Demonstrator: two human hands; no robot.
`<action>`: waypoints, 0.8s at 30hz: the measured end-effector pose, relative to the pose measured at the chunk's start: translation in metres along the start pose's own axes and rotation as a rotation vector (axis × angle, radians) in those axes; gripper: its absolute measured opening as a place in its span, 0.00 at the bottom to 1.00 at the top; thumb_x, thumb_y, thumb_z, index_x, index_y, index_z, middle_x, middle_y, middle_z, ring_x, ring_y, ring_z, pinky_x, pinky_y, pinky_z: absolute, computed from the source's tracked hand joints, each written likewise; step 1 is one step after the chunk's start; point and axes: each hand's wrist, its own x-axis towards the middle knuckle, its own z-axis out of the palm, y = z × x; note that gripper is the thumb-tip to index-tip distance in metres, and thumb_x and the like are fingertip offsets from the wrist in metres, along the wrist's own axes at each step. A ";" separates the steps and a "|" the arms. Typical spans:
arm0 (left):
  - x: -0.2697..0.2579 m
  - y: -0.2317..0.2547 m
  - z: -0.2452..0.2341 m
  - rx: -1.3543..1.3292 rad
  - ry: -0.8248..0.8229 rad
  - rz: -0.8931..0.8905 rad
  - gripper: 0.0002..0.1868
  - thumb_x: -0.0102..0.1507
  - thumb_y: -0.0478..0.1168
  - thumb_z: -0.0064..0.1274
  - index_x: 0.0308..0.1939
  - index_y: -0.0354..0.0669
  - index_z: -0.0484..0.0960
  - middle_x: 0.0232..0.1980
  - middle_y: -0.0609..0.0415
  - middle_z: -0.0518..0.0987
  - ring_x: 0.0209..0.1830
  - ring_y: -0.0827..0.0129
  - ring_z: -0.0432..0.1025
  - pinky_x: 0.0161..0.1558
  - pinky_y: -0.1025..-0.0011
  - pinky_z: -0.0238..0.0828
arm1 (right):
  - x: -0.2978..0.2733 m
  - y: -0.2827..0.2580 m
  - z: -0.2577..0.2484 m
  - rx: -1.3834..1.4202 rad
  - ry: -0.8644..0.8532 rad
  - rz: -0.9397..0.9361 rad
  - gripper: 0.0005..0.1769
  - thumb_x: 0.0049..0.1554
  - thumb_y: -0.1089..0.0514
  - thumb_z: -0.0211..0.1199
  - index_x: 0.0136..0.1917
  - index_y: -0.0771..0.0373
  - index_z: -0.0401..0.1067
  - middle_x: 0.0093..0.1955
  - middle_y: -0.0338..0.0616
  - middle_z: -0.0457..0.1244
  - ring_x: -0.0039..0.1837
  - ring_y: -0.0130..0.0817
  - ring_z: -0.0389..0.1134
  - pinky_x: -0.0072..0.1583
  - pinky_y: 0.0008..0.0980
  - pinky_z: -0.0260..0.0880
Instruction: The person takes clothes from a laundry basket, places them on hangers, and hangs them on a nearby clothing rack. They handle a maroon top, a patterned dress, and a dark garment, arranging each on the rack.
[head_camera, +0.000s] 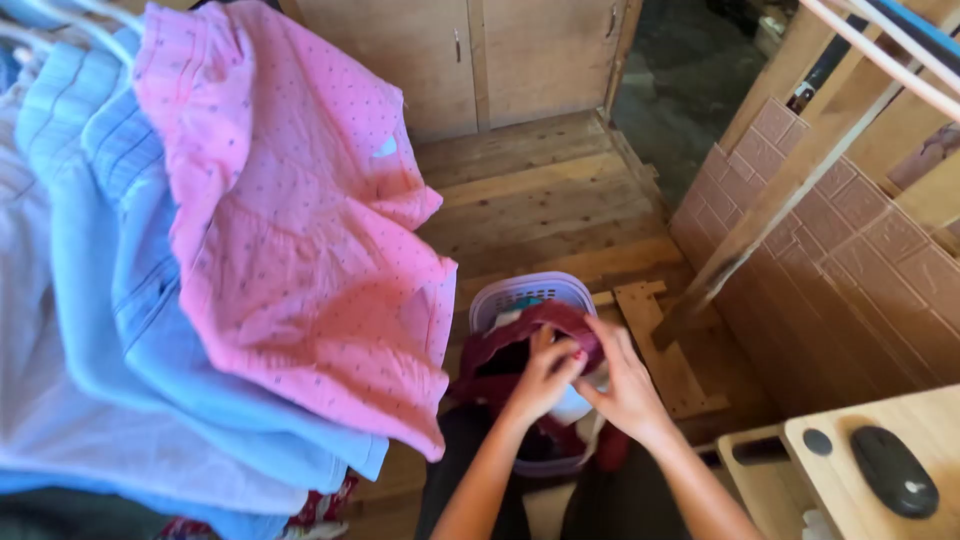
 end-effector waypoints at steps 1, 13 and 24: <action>-0.006 0.007 0.005 0.001 0.000 -0.003 0.10 0.68 0.42 0.56 0.50 0.42 0.82 0.66 0.35 0.64 0.71 0.43 0.57 0.73 0.53 0.51 | -0.003 -0.006 0.000 0.002 -0.002 0.001 0.55 0.44 0.58 0.76 0.80 0.49 0.55 0.71 0.47 0.58 0.69 0.53 0.65 0.66 0.56 0.70; -0.040 0.027 -0.038 1.570 -0.595 0.135 0.34 0.72 0.64 0.34 0.65 0.42 0.78 0.77 0.44 0.66 0.83 0.59 0.49 0.84 0.53 0.21 | 0.014 -0.003 -0.101 -0.014 0.461 -0.438 0.26 0.40 0.75 0.57 0.45 0.51 0.82 0.48 0.41 0.66 0.50 0.46 0.67 0.59 0.43 0.66; -0.020 0.114 -0.145 1.506 -0.594 0.417 0.05 0.56 0.42 0.53 0.34 0.51 0.82 0.28 0.53 0.78 0.28 0.57 0.72 0.42 0.56 0.67 | 0.052 0.031 -0.177 -0.820 -0.149 0.027 0.40 0.45 0.68 0.63 0.67 0.36 0.72 0.67 0.32 0.57 0.76 0.40 0.48 0.68 0.46 0.43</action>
